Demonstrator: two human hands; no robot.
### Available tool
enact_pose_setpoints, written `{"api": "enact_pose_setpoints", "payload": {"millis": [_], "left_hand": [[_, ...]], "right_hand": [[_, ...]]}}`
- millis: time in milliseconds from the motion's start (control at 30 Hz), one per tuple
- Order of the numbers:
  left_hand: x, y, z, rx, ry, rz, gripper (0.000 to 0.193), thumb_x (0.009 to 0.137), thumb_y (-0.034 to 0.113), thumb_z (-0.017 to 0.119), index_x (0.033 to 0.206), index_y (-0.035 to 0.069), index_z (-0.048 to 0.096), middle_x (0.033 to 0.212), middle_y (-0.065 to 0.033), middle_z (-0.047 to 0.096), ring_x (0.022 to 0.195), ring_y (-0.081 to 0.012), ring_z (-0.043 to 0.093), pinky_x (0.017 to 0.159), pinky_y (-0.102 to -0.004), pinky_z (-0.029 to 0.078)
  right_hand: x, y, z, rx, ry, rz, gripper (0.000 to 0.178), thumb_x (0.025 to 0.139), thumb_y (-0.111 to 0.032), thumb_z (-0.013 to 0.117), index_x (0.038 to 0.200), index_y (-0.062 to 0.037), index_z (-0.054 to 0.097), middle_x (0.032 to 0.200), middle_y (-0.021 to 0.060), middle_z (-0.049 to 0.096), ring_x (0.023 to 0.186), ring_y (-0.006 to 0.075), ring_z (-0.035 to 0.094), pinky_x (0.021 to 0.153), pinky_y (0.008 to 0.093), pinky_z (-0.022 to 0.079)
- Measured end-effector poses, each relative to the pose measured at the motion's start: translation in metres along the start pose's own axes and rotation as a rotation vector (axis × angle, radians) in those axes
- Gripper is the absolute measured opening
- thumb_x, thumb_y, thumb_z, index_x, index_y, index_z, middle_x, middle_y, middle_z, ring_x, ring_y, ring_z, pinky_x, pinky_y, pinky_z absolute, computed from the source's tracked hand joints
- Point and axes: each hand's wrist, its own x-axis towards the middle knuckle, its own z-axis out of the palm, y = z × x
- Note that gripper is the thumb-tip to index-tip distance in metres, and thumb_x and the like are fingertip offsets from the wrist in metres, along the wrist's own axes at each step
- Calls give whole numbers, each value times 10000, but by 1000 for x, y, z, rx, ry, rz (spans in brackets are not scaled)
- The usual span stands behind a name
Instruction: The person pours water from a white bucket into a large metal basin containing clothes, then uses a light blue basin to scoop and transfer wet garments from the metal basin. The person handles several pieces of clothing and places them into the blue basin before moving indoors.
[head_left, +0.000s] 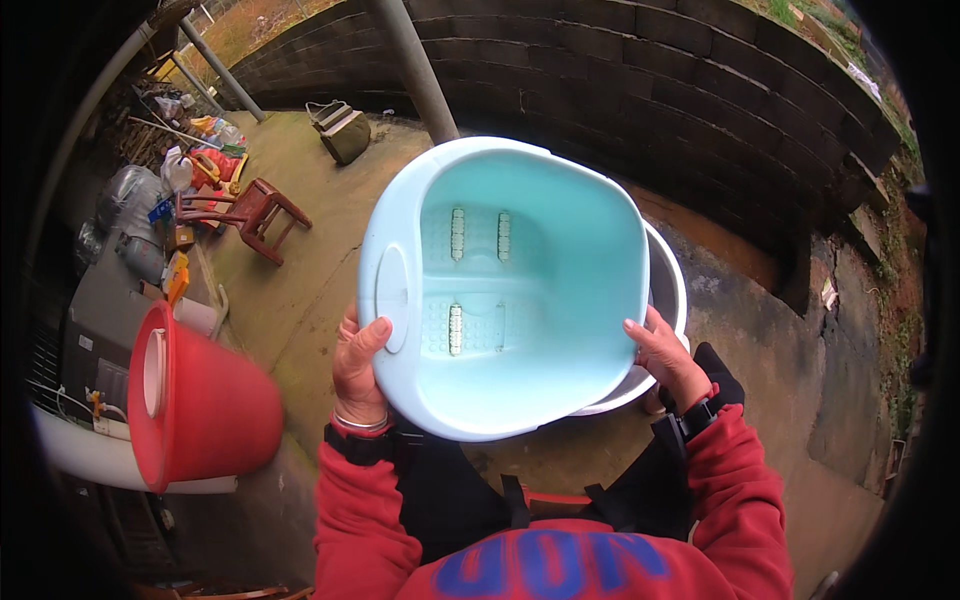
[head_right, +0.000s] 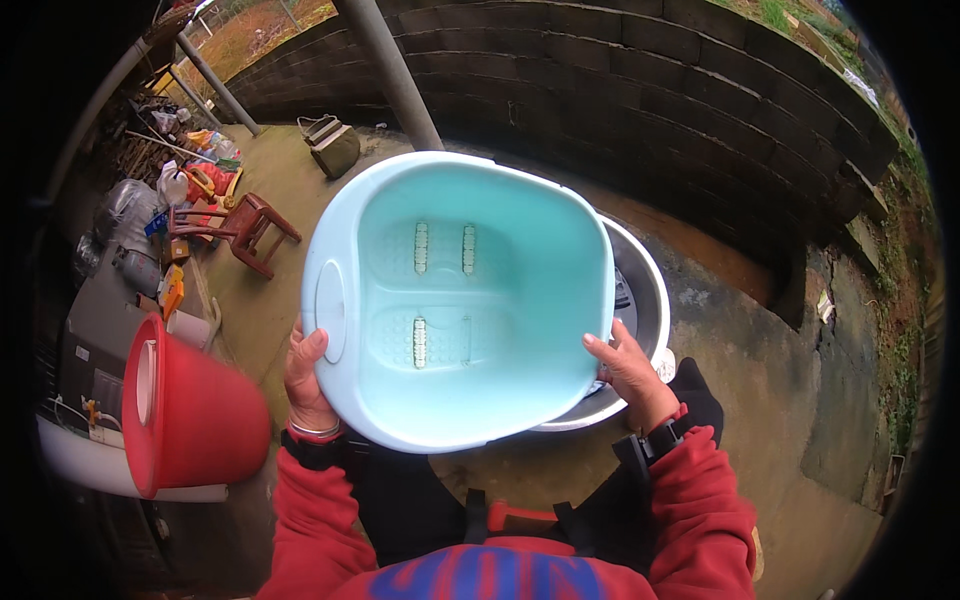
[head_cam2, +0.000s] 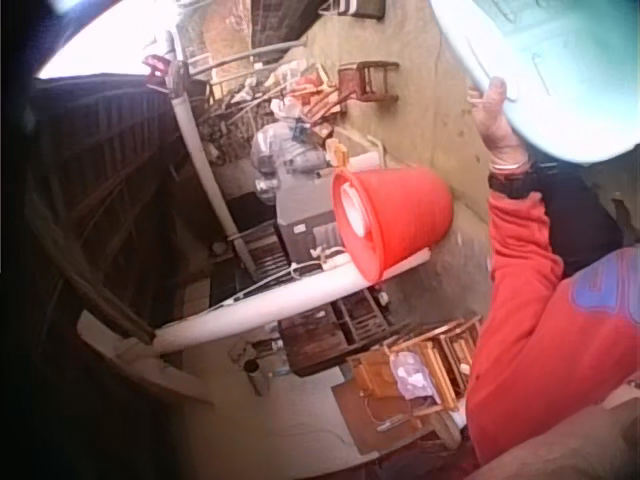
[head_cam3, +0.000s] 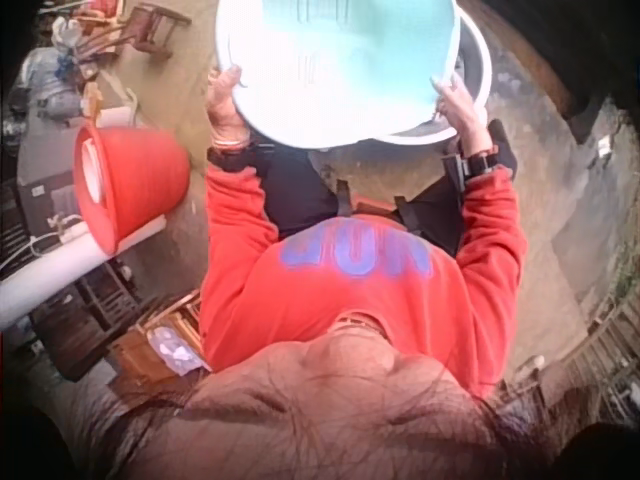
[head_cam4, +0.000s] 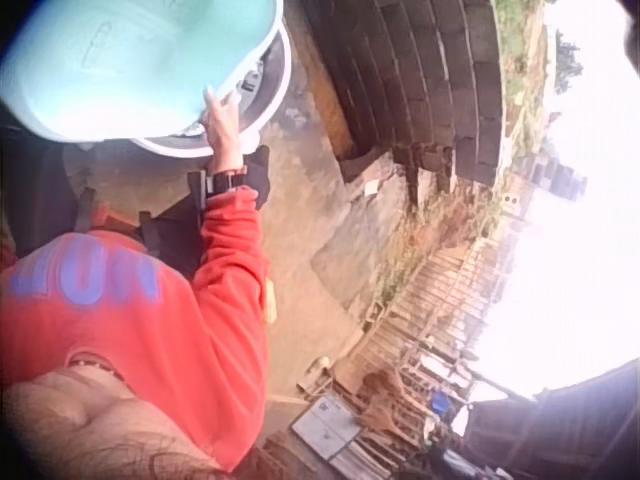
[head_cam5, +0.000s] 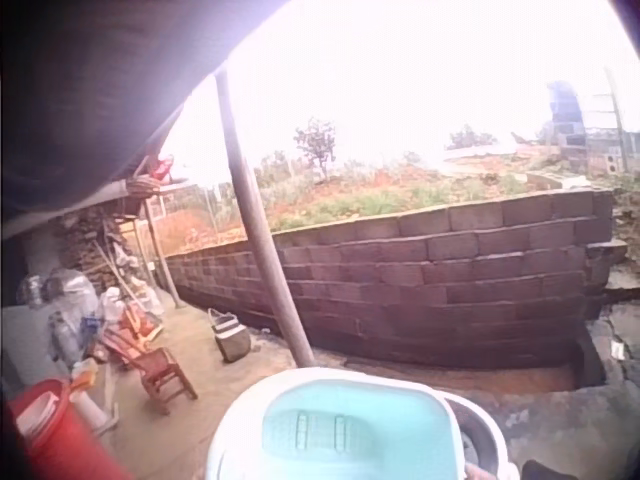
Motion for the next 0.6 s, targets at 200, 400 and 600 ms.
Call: {"api": "enact_pose_setpoints", "payload": {"millis": [200,400,600], "left_hand": [[58,-43,-31,116,-29,54,386,864,82,586,1237,-1,530,1140,-136,617,1032,-230,598,950,-364,467],[108,-102,-68,172,163,104,373,890,43,560,1257,-6,517,1187,-141,595,1046,-232,593,959,-378,462],[113,-109,-110,183,269,129,355,886,34,583,1238,9,539,1178,-122,601,1050,-219,588,951,-374,461]], "right_hand": [[81,13,-82,-81,464,28,653,874,-367,678,1313,27,399,1195,128,538,1027,223,584,791,346,525],[133,70,-143,-501,542,191,381,842,-278,686,1064,14,584,855,67,625,766,138,612,569,282,503],[170,163,-171,-736,445,185,430,801,-278,711,1051,62,627,906,154,676,747,215,651,664,324,532]]}}
